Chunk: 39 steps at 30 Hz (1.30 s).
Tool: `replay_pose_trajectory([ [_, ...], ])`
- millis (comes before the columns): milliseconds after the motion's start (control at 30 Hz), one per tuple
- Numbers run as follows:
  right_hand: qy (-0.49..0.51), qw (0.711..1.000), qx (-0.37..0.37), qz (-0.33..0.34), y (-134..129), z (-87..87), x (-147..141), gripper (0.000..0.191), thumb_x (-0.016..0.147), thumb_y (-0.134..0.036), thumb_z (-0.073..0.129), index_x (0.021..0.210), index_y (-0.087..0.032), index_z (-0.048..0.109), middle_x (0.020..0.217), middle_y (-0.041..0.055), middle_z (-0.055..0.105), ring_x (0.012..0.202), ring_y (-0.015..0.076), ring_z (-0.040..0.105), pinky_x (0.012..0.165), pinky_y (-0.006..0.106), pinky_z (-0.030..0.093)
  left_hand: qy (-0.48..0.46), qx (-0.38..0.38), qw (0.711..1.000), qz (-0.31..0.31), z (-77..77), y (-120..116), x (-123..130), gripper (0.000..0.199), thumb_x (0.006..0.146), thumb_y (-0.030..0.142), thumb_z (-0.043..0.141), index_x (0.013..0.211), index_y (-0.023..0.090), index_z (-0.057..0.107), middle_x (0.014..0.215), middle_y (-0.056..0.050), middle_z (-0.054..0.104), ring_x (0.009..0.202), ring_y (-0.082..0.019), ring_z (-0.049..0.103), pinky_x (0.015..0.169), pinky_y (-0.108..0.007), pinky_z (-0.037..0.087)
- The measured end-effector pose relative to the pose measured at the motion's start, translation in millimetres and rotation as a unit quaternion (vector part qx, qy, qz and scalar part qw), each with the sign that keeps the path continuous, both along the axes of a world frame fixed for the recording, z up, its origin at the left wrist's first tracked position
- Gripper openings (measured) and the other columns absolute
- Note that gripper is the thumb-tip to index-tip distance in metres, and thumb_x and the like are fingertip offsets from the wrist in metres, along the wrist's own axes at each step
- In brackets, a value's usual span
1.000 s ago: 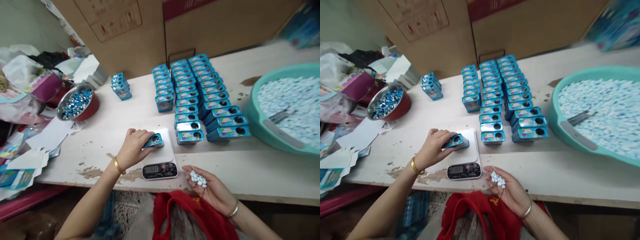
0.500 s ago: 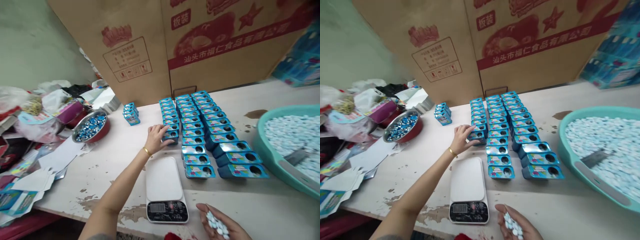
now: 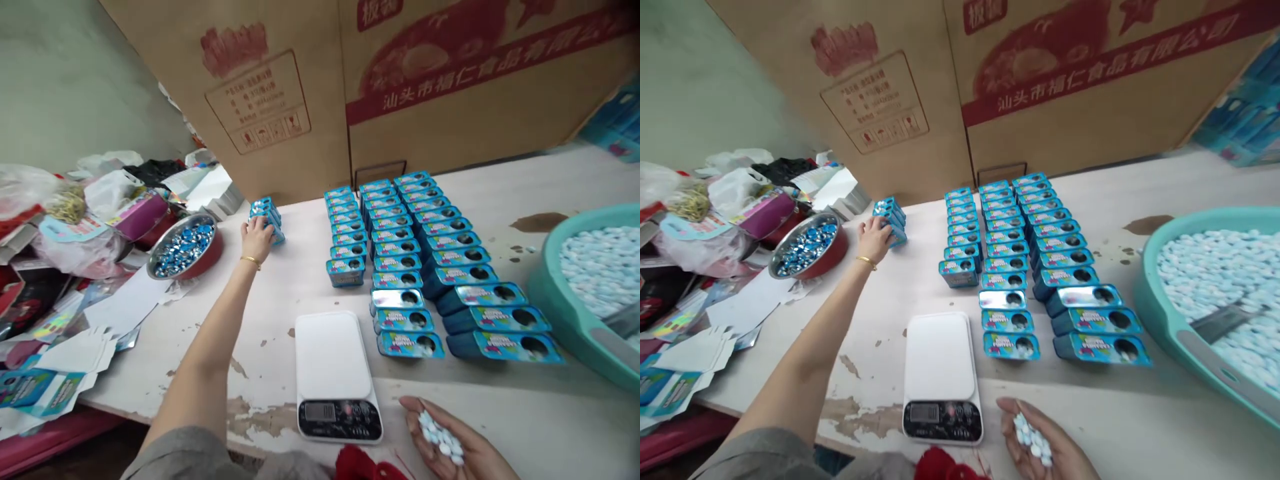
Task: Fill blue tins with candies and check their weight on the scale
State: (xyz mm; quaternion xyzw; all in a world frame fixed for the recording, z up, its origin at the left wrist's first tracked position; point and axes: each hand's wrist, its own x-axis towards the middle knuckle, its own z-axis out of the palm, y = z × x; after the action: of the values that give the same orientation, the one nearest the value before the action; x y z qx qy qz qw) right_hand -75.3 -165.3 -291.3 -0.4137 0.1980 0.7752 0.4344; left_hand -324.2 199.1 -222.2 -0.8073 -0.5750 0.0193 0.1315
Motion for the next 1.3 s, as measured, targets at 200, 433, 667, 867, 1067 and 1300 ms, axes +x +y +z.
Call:
replay_pose_trajectory([
  [200, -0.015, 0.999, 0.042, 0.003, -1.3, 9.7, 0.7, 0.019, 0.075, -0.016, 0.066, 0.092, -0.009, 0.070, 0.072, 0.0072, 0.069, 0.062, 0.0111, 0.065, 0.059, 0.017, 0.055, 0.025, -0.072, 0.980, -0.184, 47.0, -124.1, 21.2, 0.022, 0.088, 0.034, 0.045, 0.088, 0.017, 0.059, 0.101, -0.010, 0.057, 0.087, -0.022, 0.054, 0.074, -0.034, 0.039],
  [433, 0.001, 0.997, 0.083, 0.006, -22.0, 10.2, -2.2, 0.019, 0.078, -0.014, 0.061, 0.096, -0.010, 0.068, 0.072, 0.0062, 0.068, 0.057, 0.0097, 0.062, 0.050, 0.015, 0.051, 0.029, -0.175, 0.944, -0.280, 39.8, -227.1, 59.4, 0.019, 0.090, 0.031, 0.046, 0.090, 0.016, 0.058, 0.093, -0.008, 0.060, 0.077, -0.017, 0.053, 0.067, -0.030, 0.039],
  [667, 0.017, 0.994, 0.107, -0.011, -36.3, 19.8, -6.6, 0.022, 0.086, -0.016, 0.051, 0.099, -0.008, 0.066, 0.099, 0.0155, 0.071, 0.093, 0.0203, 0.068, 0.076, 0.028, 0.058, -0.109, -0.117, 0.937, -0.310, 28.5, -287.5, 74.1, 0.031, 0.089, 0.039, 0.048, 0.107, 0.015, 0.053, 0.111, -0.011, 0.056, 0.095, -0.022, 0.051, 0.079, -0.034, 0.042],
  [867, 0.033, 0.991, 0.119, -0.042, -40.9, 15.0, -11.9, 0.020, 0.089, -0.022, 0.050, 0.087, -0.011, 0.067, 0.083, 0.0058, 0.072, 0.075, 0.0150, 0.069, 0.071, 0.027, 0.058, -0.132, -0.225, 0.906, -0.332, -25.5, -359.4, 107.6, 0.021, 0.092, 0.027, 0.042, 0.106, 0.016, 0.053, 0.097, -0.008, 0.055, 0.084, -0.018, 0.053, 0.071, -0.030, 0.047],
  [1067, 0.043, 0.995, 0.069, -0.062, -45.0, 8.4, -11.7, 0.011, 0.086, -0.016, 0.055, 0.088, -0.014, 0.066, 0.083, 0.0021, 0.072, 0.078, 0.0114, 0.068, 0.075, 0.022, 0.056, -0.166, -0.233, 0.909, -0.302, -37.4, -364.3, 113.0, 0.015, 0.091, 0.022, 0.042, 0.096, 0.017, 0.054, 0.094, -0.007, 0.054, 0.083, -0.018, 0.054, 0.069, -0.029, 0.049],
  [1300, 0.050, 0.995, 0.047, -0.078, -42.2, 7.0, -16.1, 0.017, 0.085, -0.008, 0.050, 0.087, -0.012, 0.066, 0.079, 0.0016, 0.072, 0.073, 0.0099, 0.068, 0.074, 0.021, 0.057, -0.184, -0.245, 0.900, -0.310, -38.0, -358.7, 105.7, 0.015, 0.089, 0.020, 0.045, 0.100, 0.016, 0.054, 0.092, -0.006, 0.055, 0.084, -0.018, 0.054, 0.071, -0.029, 0.049],
])
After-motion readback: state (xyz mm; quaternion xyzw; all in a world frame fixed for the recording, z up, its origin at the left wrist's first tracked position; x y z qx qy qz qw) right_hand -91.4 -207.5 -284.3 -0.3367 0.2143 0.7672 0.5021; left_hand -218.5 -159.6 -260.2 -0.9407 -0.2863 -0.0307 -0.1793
